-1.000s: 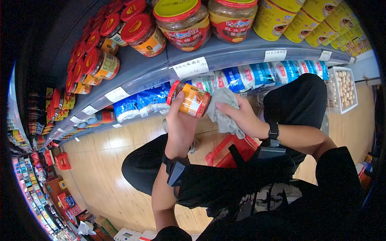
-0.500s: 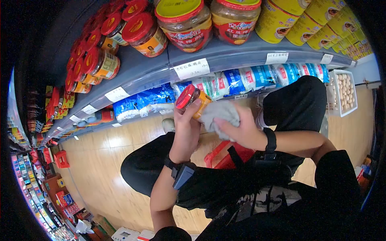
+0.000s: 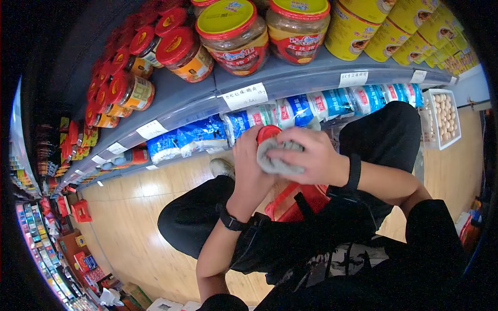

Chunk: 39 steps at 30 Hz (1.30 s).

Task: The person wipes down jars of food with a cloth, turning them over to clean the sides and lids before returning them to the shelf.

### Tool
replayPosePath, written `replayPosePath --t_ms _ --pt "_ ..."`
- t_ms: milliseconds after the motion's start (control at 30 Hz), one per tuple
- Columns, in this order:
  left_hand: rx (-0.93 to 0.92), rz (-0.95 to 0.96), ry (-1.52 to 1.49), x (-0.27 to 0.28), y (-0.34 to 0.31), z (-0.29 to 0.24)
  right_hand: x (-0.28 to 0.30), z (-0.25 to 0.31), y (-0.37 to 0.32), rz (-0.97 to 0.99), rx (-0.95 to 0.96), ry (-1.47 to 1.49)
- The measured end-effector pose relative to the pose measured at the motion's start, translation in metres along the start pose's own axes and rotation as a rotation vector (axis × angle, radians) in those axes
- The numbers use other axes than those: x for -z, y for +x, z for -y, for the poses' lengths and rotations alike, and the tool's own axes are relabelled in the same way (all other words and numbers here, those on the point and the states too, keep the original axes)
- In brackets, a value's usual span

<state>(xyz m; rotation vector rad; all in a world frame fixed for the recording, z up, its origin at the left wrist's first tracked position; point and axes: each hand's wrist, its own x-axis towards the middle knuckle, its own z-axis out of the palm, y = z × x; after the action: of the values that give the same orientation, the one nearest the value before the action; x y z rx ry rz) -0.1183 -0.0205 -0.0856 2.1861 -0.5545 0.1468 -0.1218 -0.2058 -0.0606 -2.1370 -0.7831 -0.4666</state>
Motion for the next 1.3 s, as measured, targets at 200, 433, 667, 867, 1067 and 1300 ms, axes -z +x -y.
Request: replayPosePath --t_ms 200,433,667,867,1067,1300 --pt "0.024 -0.002 0.091 0.004 0.003 -0.003 -0.008 -0.019 -0.003 -0.069 -0.312 0.111" --pt "0.234 -0.39 -0.235 0.072 0.017 -0.038 -0.016 -0.021 0.005 -0.261 -0.752 0.675" --pt "0.135 -0.543 0.252 0.156 0.091 -0.033 -0.026 -0.016 -0.003 -0.141 -0.504 0.391" --pt "0.17 -0.563 0.434 0.159 0.115 -0.005 -0.029 -0.019 -0.003 -0.259 -0.705 0.664" --pt "0.037 -0.519 0.518 0.158 0.126 0.018 -0.031 -0.023 -0.007 -0.187 -0.68 0.551" --pt "0.061 -0.462 0.501 0.161 0.125 0.01 -0.04 -0.03 -0.009 -0.214 -0.728 0.609"
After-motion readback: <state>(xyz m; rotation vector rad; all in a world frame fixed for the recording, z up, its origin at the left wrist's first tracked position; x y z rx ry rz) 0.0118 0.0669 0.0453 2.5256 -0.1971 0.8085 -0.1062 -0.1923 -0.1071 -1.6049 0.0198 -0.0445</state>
